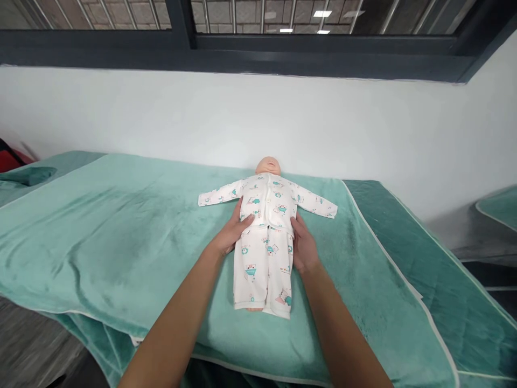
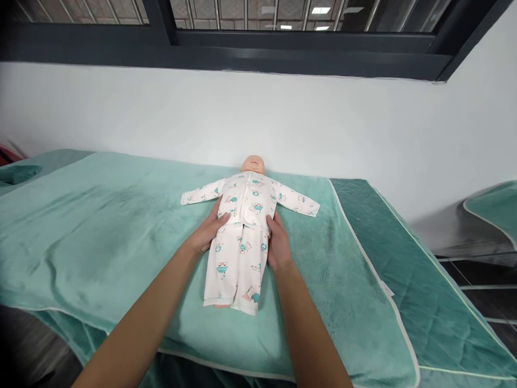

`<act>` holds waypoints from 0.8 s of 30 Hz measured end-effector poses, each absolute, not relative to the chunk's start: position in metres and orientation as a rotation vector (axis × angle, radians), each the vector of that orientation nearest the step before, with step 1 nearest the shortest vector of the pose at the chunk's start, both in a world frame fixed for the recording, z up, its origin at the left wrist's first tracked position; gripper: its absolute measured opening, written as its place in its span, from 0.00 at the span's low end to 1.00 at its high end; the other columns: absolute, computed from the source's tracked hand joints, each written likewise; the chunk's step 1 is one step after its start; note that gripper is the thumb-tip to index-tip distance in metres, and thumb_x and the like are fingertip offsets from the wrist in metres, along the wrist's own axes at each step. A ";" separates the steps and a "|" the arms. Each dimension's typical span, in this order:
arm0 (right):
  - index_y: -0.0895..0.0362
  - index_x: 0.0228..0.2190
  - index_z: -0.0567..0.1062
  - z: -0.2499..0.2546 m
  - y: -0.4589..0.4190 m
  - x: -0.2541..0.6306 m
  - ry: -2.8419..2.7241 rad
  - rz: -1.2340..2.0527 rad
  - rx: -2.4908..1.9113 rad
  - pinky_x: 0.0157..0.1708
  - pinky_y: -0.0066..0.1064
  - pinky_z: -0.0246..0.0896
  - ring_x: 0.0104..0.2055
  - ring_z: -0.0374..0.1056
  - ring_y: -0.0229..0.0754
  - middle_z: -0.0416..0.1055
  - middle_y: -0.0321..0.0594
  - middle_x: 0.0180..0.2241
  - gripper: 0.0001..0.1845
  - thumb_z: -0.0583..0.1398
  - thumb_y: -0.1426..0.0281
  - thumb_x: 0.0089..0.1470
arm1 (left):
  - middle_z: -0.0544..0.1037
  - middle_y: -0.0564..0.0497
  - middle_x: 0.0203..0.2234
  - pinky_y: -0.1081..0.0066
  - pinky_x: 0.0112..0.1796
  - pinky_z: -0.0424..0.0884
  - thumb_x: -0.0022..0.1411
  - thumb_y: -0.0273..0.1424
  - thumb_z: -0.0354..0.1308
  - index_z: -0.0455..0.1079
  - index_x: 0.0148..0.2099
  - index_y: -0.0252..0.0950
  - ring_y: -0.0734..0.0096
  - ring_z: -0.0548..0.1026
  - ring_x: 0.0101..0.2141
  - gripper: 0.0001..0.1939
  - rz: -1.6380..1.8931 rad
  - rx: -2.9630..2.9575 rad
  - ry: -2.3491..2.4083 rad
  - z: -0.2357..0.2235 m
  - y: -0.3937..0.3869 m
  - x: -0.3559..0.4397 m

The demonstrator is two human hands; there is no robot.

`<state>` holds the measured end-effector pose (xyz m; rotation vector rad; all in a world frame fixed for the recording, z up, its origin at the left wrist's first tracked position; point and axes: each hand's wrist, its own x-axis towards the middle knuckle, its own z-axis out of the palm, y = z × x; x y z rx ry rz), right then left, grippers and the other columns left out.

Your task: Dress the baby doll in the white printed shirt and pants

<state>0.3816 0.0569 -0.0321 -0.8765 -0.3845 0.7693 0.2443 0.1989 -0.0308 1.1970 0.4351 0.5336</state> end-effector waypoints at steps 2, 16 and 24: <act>0.48 0.56 0.71 -0.032 0.057 0.382 -0.381 0.766 -0.889 0.62 0.48 0.65 0.64 0.65 0.50 0.72 0.36 0.58 0.28 0.65 0.62 0.54 | 0.55 0.52 0.71 0.56 0.64 0.63 0.59 0.45 0.67 0.38 0.74 0.57 0.56 0.60 0.68 0.52 0.535 1.200 0.427 -0.030 0.199 0.244; 0.50 0.49 0.77 -0.041 0.062 0.378 -0.431 0.501 -1.132 0.62 0.47 0.63 0.60 0.68 0.50 0.73 0.36 0.56 0.22 0.64 0.68 0.50 | 0.77 0.45 0.52 0.62 0.56 0.67 0.63 0.50 0.58 0.73 0.54 0.38 0.59 0.73 0.53 0.25 0.973 1.403 0.758 -0.041 0.198 0.251; 0.51 0.51 0.77 -0.053 0.058 0.382 -0.333 0.369 -1.163 0.63 0.48 0.60 0.61 0.67 0.49 0.74 0.39 0.56 0.26 0.62 0.73 0.48 | 0.73 0.53 0.31 0.70 0.34 0.65 0.61 0.50 0.59 0.74 0.48 0.38 0.72 0.69 0.31 0.22 1.060 1.438 0.889 -0.054 0.204 0.246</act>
